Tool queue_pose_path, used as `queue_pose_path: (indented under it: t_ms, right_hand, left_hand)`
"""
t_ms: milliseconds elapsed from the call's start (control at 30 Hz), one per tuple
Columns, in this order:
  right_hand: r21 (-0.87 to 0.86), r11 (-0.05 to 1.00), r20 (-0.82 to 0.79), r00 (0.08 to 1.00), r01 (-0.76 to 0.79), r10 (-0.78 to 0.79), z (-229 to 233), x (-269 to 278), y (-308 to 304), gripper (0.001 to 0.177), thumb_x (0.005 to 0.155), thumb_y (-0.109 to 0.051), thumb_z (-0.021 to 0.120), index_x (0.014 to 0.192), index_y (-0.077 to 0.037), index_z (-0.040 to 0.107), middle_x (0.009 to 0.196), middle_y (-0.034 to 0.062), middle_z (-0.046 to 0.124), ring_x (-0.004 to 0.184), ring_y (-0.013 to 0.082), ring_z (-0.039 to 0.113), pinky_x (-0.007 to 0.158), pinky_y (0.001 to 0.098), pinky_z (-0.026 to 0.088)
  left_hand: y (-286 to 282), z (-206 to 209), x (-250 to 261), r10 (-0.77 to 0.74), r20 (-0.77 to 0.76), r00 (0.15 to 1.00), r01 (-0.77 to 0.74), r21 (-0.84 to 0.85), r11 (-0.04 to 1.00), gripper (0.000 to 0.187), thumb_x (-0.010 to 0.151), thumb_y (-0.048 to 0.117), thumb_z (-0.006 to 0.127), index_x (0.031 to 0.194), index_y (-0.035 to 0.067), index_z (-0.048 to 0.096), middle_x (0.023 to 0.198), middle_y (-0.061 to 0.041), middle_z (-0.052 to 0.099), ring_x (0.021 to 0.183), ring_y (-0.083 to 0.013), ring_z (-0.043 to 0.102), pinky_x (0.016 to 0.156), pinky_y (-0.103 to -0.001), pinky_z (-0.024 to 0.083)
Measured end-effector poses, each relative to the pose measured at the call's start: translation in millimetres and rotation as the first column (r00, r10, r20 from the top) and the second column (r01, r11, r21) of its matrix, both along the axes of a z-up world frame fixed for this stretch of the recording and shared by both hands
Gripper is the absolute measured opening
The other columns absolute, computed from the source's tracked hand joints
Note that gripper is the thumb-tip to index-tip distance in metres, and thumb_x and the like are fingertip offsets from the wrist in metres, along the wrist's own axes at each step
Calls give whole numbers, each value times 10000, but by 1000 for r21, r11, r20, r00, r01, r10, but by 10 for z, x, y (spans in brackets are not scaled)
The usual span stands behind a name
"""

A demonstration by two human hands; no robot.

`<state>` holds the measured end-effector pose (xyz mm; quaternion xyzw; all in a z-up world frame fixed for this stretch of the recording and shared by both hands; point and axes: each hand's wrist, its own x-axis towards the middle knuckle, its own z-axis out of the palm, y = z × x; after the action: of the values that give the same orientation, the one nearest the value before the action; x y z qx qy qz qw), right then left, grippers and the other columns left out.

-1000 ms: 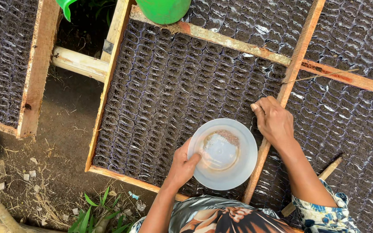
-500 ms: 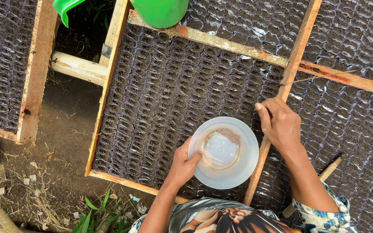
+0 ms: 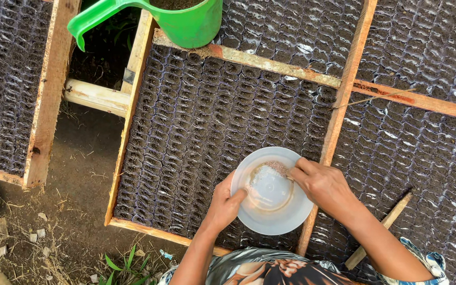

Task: The person uses a wooden stick to poke holes in a soil-filled seed tray. They then take seeds from a white bowl and place them into the holes. Finally, the person uses a green scoop to cover the seeds with soil.

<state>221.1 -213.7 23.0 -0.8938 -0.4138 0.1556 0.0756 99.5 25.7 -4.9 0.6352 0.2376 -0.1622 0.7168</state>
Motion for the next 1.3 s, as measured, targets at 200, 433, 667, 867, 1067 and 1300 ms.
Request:
queue_pose_path:
  t_ms: [200,433,667,867,1067,1300]
  right_hand:
    - [17,1000,-27,999,24,-23,74,47,114,228,1024,-319,471,885,-180,588,829,-48,532,696,145,649,603,262,550]
    - [189,935,-274,931,299,-242,91,275,160,121,970,-285,584,885,-219,639,785,-53,546,641,175,653,583,307,567]
    - [295,805,-203,857,515,-474,-340,637,79,156,1024,-278,625,940,-149,651,815,34,545,693,302,621,627,426,519]
    - [338,764,-230,835,550,-500,-577,723,56,147,991,-256,696,929,-123,689,801,86,565,713,357,621,663,465,509]
    - [363,741,-228,825,564,-516,-551,777,72,191,1038,-249,657,925,-96,669,799,106,560,736,380,623,678,483,504]
    - [335,766,-137,832,549,-537,-640,814,131,273,1050,-315,660,875,-107,633,781,109,561,772,395,633,679,496,511]
  left_hand:
    - [-10,-38,30,-8,-4,1000,8,19,1000,545,814,-13,479,1337,38,624,1016,-156,722,895,-197,559,735,-391,498]
    - [53,-27,93,1,15,1000,-1,43,999,587,811,-16,490,1389,21,580,1039,-204,721,894,-208,575,713,-404,500]
    - [44,-17,104,13,17,1000,-13,29,999,576,820,-26,469,1383,12,586,1046,-231,723,891,-229,576,723,-410,495]
    - [51,-69,70,21,20,1000,-22,45,999,559,812,-25,481,1356,8,607,1064,-242,724,937,-248,597,746,-433,504]
    - [44,11,123,21,23,1000,-22,51,998,548,805,-13,494,1336,14,622,1068,-234,728,950,-254,606,756,-440,509]
    - [64,-3,113,30,32,999,-32,44,999,545,805,-26,483,1328,21,630,1033,-253,730,909,-259,607,735,-431,511]
